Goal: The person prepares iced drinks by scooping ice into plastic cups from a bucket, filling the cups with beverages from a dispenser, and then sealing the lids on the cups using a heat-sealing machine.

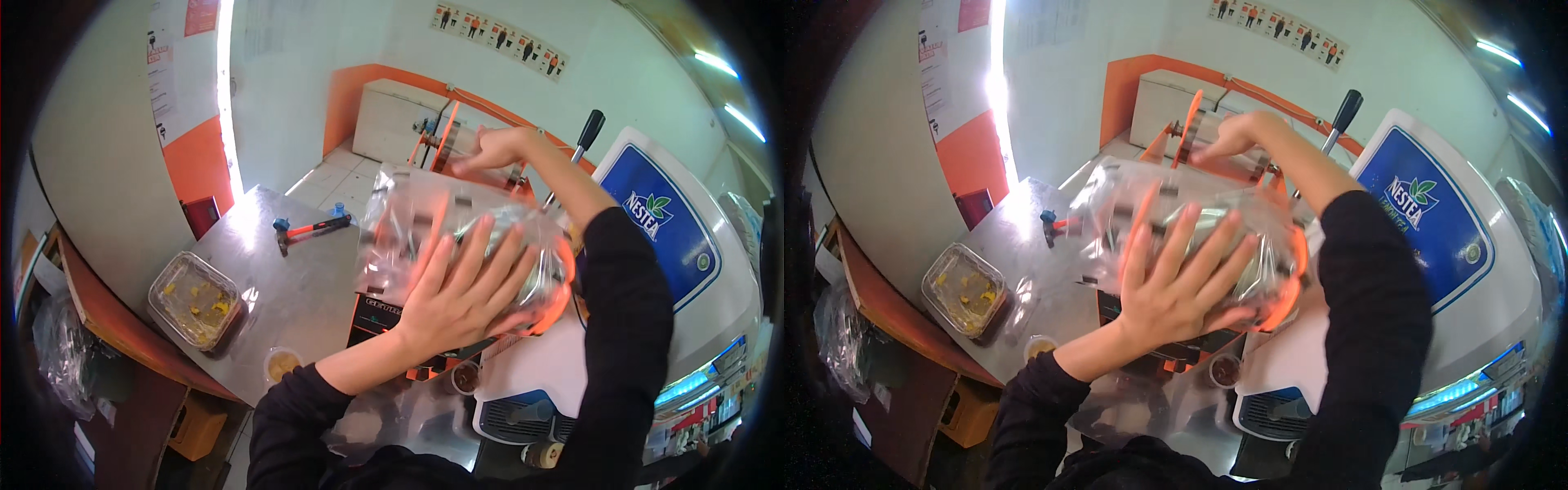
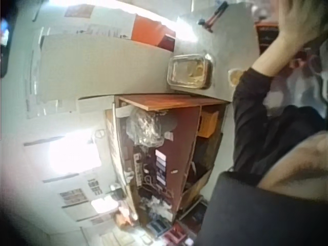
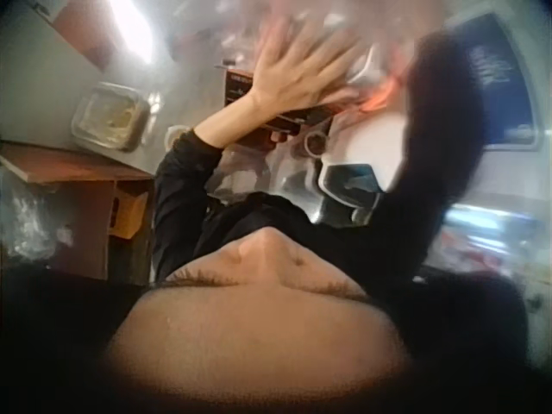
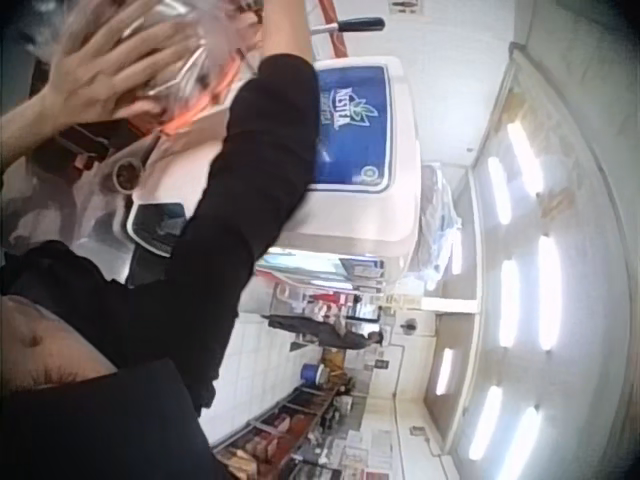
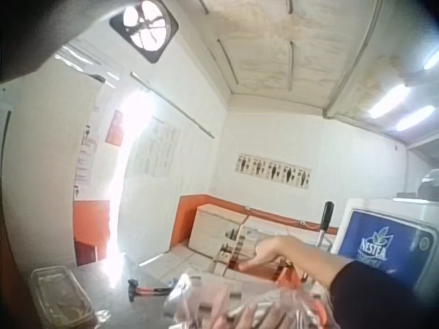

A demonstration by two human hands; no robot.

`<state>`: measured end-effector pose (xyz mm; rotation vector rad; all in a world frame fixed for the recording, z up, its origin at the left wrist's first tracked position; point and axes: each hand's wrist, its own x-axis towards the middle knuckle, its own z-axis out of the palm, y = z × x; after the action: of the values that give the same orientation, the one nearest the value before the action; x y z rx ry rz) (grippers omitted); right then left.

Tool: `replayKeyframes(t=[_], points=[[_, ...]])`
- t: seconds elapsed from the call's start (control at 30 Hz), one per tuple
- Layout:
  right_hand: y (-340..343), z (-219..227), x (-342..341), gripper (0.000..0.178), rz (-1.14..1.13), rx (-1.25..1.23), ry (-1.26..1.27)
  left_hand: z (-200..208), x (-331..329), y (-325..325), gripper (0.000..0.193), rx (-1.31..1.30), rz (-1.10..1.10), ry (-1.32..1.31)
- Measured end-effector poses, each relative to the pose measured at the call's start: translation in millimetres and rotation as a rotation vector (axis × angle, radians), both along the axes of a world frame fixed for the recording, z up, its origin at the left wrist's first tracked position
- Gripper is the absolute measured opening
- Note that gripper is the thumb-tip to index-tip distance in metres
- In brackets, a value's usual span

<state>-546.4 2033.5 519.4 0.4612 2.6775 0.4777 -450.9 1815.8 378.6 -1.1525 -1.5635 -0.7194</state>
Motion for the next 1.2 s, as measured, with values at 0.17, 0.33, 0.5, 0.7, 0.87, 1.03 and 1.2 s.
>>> replayKeyframes(t=[0.17,0.33,0.5,0.7,0.87,1.03,1.2], points=[[-24,73,32,0.055,-0.023,-0.221,0.210,57,-7,-4,0.046,-0.114,-0.227,-0.143],[82,93,66,0.050,-0.247,-0.421,1.357,57,-4,1,0.045,-0.127,-0.245,-0.130],[57,84,126,0.040,-0.125,-1.177,1.849,58,-8,2,0.042,-0.197,-0.196,-0.181],[-139,-58,284,0.038,0.607,-1.261,1.989,46,-2,7,0.035,-0.139,-0.139,-0.090],[-202,-188,325,0.050,0.629,-0.793,2.156,43,4,24,0.039,0.034,-0.192,-0.028],[-200,-191,301,0.045,0.653,-0.827,2.109,35,-25,14,0.042,0.026,-0.135,0.001],[-180,-206,335,0.030,0.614,-0.459,2.169,66,12,-1,0.044,-0.292,-0.239,-0.474]])
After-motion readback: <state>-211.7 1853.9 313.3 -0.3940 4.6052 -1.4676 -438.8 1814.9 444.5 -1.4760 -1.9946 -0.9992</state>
